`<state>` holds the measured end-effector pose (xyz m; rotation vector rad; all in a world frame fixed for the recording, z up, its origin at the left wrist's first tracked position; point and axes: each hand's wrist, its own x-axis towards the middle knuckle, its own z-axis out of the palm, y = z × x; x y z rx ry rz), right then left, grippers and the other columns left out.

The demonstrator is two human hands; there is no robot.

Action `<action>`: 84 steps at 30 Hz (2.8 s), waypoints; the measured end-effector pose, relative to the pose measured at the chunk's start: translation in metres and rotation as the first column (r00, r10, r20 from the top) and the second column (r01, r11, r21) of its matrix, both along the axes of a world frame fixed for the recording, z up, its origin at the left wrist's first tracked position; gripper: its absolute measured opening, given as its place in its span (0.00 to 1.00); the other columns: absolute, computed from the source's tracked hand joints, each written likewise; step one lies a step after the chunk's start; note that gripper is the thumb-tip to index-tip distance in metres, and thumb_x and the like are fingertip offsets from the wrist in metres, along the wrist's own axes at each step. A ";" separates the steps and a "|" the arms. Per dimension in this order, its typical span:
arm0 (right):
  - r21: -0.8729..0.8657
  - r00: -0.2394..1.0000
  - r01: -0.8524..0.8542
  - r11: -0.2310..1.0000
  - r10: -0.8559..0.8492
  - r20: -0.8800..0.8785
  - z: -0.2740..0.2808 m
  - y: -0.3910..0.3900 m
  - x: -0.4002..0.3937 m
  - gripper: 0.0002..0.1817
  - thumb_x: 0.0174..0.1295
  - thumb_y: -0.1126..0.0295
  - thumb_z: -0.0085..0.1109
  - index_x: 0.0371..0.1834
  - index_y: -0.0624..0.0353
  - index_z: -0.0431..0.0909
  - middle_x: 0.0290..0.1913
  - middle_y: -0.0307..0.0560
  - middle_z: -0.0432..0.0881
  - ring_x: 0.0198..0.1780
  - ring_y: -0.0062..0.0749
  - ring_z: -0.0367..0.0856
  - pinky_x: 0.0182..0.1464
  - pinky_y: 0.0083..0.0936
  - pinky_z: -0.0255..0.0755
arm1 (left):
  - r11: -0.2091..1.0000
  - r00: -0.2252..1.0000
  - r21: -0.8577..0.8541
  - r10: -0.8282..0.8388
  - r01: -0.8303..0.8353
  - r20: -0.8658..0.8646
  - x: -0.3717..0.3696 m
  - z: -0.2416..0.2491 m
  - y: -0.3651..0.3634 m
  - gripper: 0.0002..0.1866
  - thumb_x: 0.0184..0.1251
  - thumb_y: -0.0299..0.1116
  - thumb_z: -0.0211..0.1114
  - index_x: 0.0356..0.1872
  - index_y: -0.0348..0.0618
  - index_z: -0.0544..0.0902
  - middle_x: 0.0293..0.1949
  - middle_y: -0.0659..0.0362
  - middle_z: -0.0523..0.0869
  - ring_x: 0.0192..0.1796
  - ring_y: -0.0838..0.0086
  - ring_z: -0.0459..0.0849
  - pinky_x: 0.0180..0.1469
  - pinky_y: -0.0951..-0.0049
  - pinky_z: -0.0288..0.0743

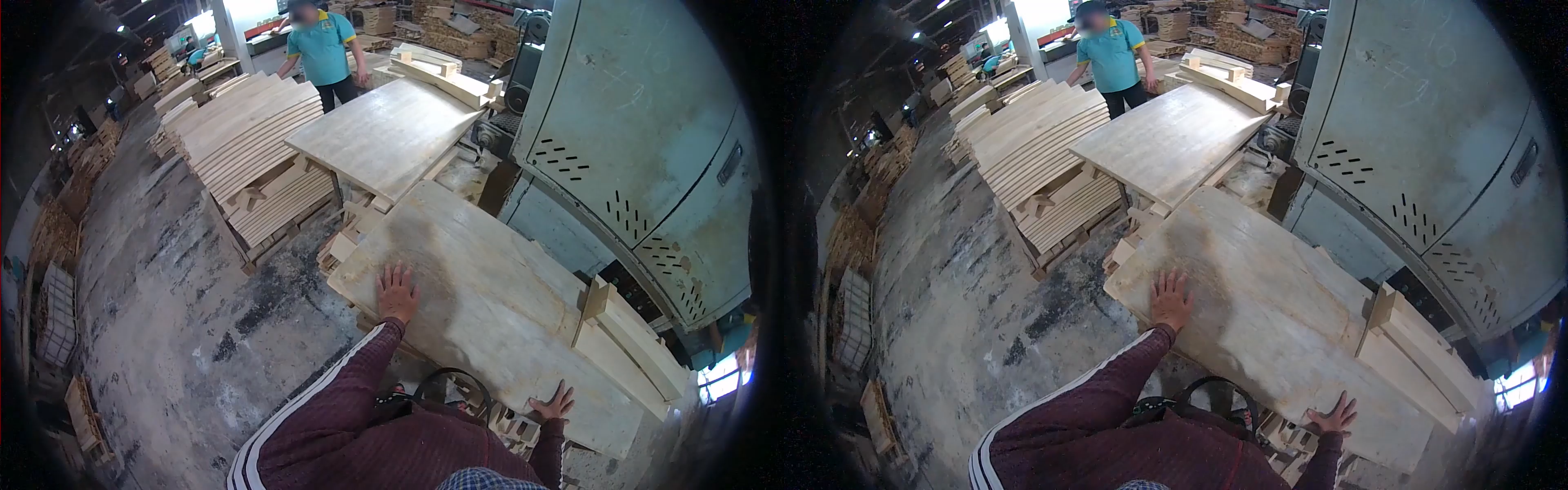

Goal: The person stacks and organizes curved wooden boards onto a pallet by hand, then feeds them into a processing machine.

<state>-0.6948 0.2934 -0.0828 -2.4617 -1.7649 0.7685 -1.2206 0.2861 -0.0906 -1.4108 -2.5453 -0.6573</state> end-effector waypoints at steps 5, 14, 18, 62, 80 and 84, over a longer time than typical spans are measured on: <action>-0.010 1.000 0.003 1.000 -0.003 0.005 0.011 -0.003 -0.007 0.76 0.18 0.37 0.79 0.77 0.29 0.39 0.79 0.52 0.27 0.76 0.64 0.21 0.72 0.62 0.27 | 1.000 1.000 -0.001 -0.001 0.001 0.006 0.000 -0.001 0.001 0.27 0.66 0.49 0.55 0.65 0.53 0.69 0.70 0.57 0.63 0.74 0.57 0.56 0.73 0.48 0.47; 0.002 1.000 0.007 1.000 -0.007 0.020 0.002 -0.003 -0.001 0.76 0.18 0.37 0.79 0.77 0.27 0.39 0.79 0.47 0.27 0.76 0.67 0.23 0.67 0.73 0.31 | 1.000 1.000 0.021 -0.004 0.004 -0.005 0.000 -0.003 0.001 0.27 0.65 0.48 0.56 0.64 0.54 0.70 0.70 0.58 0.63 0.73 0.57 0.56 0.73 0.49 0.46; 0.005 0.998 0.020 1.000 -0.020 0.052 -0.013 -0.001 0.008 0.77 0.15 0.37 0.79 0.76 0.20 0.37 0.80 0.35 0.26 0.78 0.57 0.22 0.61 0.83 0.31 | 1.000 1.000 0.007 -0.001 0.001 0.007 0.001 -0.005 0.001 0.28 0.65 0.49 0.57 0.65 0.55 0.69 0.71 0.58 0.62 0.74 0.57 0.56 0.73 0.49 0.46; 0.039 0.999 0.020 0.999 -0.021 0.025 -0.005 -0.007 0.000 0.75 0.16 0.35 0.77 0.76 0.21 0.41 0.80 0.39 0.28 0.77 0.61 0.23 0.59 0.85 0.29 | 0.999 1.000 0.044 -0.005 0.006 -0.007 -0.002 -0.010 0.001 0.28 0.63 0.48 0.58 0.64 0.54 0.70 0.70 0.58 0.63 0.74 0.58 0.55 0.73 0.48 0.46; 0.027 1.000 0.006 1.000 -0.007 0.017 -0.017 -0.001 0.008 0.76 0.16 0.38 0.79 0.76 0.21 0.37 0.80 0.35 0.25 0.78 0.55 0.19 0.61 0.83 0.29 | 1.000 0.998 0.013 -0.019 0.018 0.053 -0.003 0.000 -0.002 0.30 0.67 0.50 0.55 0.67 0.50 0.64 0.69 0.54 0.62 0.73 0.57 0.56 0.73 0.50 0.47; 0.013 0.999 0.040 0.999 -0.040 0.032 -0.005 -0.004 -0.002 0.76 0.17 0.39 0.80 0.76 0.22 0.38 0.80 0.36 0.26 0.78 0.54 0.20 0.61 0.82 0.29 | 0.979 0.991 0.199 -0.071 0.047 0.115 -0.002 0.006 -0.008 0.33 0.63 0.50 0.60 0.66 0.52 0.63 0.69 0.54 0.63 0.73 0.56 0.56 0.71 0.50 0.50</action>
